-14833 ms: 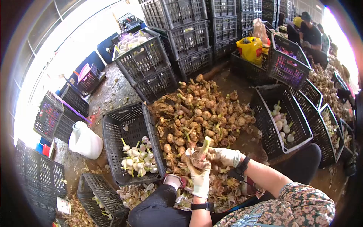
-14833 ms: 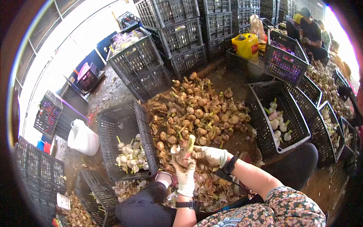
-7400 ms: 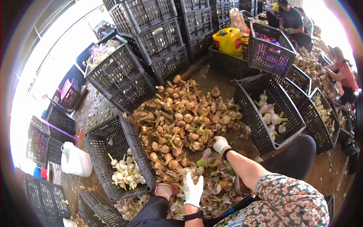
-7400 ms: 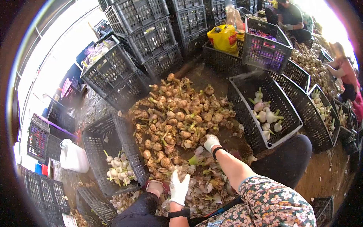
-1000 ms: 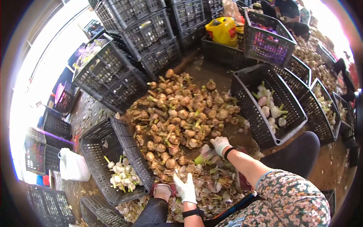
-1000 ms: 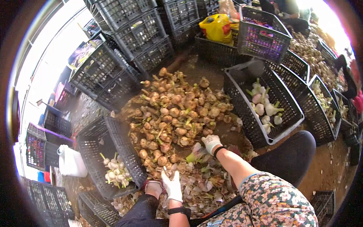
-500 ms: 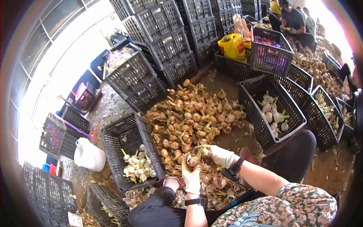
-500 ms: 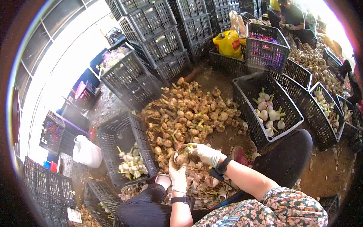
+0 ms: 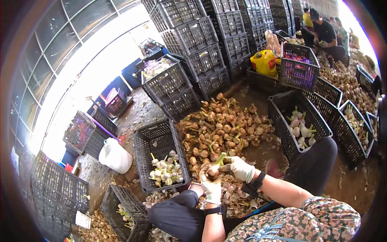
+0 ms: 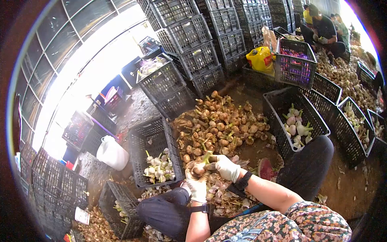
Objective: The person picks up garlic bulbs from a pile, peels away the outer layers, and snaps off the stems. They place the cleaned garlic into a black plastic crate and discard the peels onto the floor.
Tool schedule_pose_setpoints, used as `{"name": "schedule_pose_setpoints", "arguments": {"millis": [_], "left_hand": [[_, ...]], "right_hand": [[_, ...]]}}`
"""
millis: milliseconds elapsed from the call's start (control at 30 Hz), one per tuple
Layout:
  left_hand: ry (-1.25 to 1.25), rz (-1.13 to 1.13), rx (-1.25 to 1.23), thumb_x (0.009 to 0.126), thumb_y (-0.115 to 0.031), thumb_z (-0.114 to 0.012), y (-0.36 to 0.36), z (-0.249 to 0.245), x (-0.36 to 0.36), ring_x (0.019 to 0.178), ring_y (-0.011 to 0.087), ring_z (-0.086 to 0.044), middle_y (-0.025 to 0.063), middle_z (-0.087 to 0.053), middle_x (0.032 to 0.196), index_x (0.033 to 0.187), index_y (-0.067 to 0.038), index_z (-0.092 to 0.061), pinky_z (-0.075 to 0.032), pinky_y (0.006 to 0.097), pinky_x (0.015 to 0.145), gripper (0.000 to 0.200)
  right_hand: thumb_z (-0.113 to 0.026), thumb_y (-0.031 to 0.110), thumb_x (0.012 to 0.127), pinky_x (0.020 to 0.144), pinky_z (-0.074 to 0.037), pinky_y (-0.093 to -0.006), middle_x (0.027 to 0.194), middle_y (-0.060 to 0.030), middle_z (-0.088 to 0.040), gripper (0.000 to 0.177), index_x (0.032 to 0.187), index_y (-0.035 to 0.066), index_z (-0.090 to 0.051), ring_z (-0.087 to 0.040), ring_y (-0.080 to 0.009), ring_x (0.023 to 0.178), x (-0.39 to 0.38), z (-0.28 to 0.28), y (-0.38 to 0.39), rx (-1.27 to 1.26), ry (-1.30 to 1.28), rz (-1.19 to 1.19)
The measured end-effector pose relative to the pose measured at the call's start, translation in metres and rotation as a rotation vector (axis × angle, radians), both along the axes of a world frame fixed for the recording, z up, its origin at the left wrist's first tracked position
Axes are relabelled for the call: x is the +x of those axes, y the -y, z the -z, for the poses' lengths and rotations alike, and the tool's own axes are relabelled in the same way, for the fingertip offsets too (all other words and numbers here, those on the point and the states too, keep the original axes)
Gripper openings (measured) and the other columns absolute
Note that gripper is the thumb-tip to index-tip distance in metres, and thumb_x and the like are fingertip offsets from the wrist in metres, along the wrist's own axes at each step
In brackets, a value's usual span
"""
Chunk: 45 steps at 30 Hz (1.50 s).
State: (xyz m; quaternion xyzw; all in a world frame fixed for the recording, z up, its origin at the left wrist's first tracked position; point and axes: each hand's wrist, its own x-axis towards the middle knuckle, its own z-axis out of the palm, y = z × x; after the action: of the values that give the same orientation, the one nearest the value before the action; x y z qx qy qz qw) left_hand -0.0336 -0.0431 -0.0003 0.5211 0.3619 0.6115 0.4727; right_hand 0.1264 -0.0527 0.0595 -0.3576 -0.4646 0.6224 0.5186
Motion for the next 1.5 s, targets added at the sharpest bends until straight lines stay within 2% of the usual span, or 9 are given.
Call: {"name": "schedule_pose_setpoints", "arguments": {"millis": [333,667,833,933,1067,1133,1267,1400,1500], "left_hand": [[-0.164,-0.076,0.15,0.075,0.016,-0.073,0.01,-0.013,-0.002,0.108,0.0171,-0.056,0.0036,-0.055,0.121,0.128,-0.009,-0.051,-0.052,0.031,0.093,0.062],[0.541,0.198,-0.441,0.097,-0.025,-0.066,0.02,-0.022,-0.014,0.111,0.0193,-0.056,0.0043,-0.058,0.125,0.133,-0.007,-0.051,-0.046,0.0337,0.099,0.044],[0.076,0.03,-0.118,0.098,-0.029,-0.065,0.036,-0.059,0.007,0.109,0.0154,-0.056,0.0049,-0.059,0.123,0.136,-0.003,-0.049,-0.045,0.0301,0.099,0.05],[0.237,0.221,-0.42,0.098,-0.029,-0.065,0.029,-0.061,-0.011,0.107,0.0146,-0.057,0.0052,-0.061,0.121,0.137,0.0,-0.05,-0.044,0.0293,0.099,0.05],[-0.254,-0.069,0.039,0.087,-0.013,-0.077,0.034,-0.046,0.011,0.109,0.0178,-0.059,0.0109,-0.062,0.116,0.138,0.004,-0.045,-0.049,0.0303,0.095,0.062],[0.058,0.01,-0.155,0.079,0.0,-0.082,0.029,-0.039,0.01,0.103,0.0164,-0.061,0.0111,-0.061,0.115,0.135,0.003,-0.045,-0.053,0.0274,0.087,0.067],[-0.25,0.098,-0.112,0.081,0.011,-0.072,0.038,-0.086,0.003,0.097,0.0154,-0.063,0.0103,-0.061,0.118,0.129,0.001,-0.051,-0.057,0.0273,0.08,0.053],[0.237,0.47,-0.287,0.085,0.011,-0.067,0.041,-0.082,-0.011,0.091,0.015,-0.061,0.0066,-0.059,0.11,0.133,-0.001,-0.05,-0.054,0.0253,0.076,0.053],[0.583,0.64,-0.422,0.097,-0.001,-0.055,0.045,-0.096,-0.01,0.076,0.0091,-0.048,0.0007,-0.048,0.09,0.145,-0.008,-0.043,-0.043,0.0221,0.069,0.05]], "right_hand": [[-0.068,0.004,0.091,0.085,-0.049,-0.0251,0.103,-0.0023,-0.07,0.02,0.11,0.0,-0.069,-0.061,-0.0097,0.094,-0.012,-0.018,0.007,-0.222,-0.122,0.012],[-0.055,-0.009,0.078,0.093,-0.047,-0.0311,0.107,-0.0074,-0.07,0.041,0.116,0.001,-0.067,-0.062,-0.0195,0.099,0.015,-0.009,0.01,0.444,0.379,0.067],[-0.053,-0.011,0.079,0.08,-0.048,-0.0278,0.093,-0.0011,-0.07,0.035,0.108,0.001,-0.07,-0.06,-0.011,0.087,0.012,-0.003,0.015,0.225,0.26,0.17],[-0.05,-0.01,0.079,0.071,-0.049,-0.0246,0.091,0.0041,-0.069,0.036,0.108,-0.002,-0.07,-0.058,-0.0068,0.08,0.018,-0.027,0.03,0.108,0.068,0.109],[-0.051,-0.013,0.075,0.07,-0.049,-0.0237,0.09,0.0024,-0.071,0.04,0.106,0.001,-0.072,-0.058,-0.0051,0.078,0.005,-0.023,0.029,0.163,0.296,0.187],[-0.053,-0.012,0.08,0.073,-0.05,-0.0238,0.091,0.0006,-0.072,0.035,0.107,0.0,-0.072,-0.06,-0.0061,0.08,0.013,-0.026,0.033,0.085,0.347,0.114],[-0.062,0.003,0.094,0.071,-0.053,-0.0278,0.088,-0.0033,-0.071,0.014,0.104,-0.002,-0.07,-0.062,-0.0098,0.078,0.021,-0.023,0.035,0.058,0.159,0.084],[-0.052,0.003,0.098,0.063,-0.056,-0.0407,0.082,-0.0077,-0.063,0.011,0.101,0.0,-0.063,-0.06,-0.0217,0.065,0.064,0.072,-0.011,-0.68,-0.944,0.532],[-0.048,0.005,0.096,0.07,-0.057,-0.04,0.096,-0.0185,-0.072,0.027,0.115,-0.001,-0.065,-0.07,-0.0277,0.079,0.095,0.058,0.006,-0.245,0.393,0.292]]}}
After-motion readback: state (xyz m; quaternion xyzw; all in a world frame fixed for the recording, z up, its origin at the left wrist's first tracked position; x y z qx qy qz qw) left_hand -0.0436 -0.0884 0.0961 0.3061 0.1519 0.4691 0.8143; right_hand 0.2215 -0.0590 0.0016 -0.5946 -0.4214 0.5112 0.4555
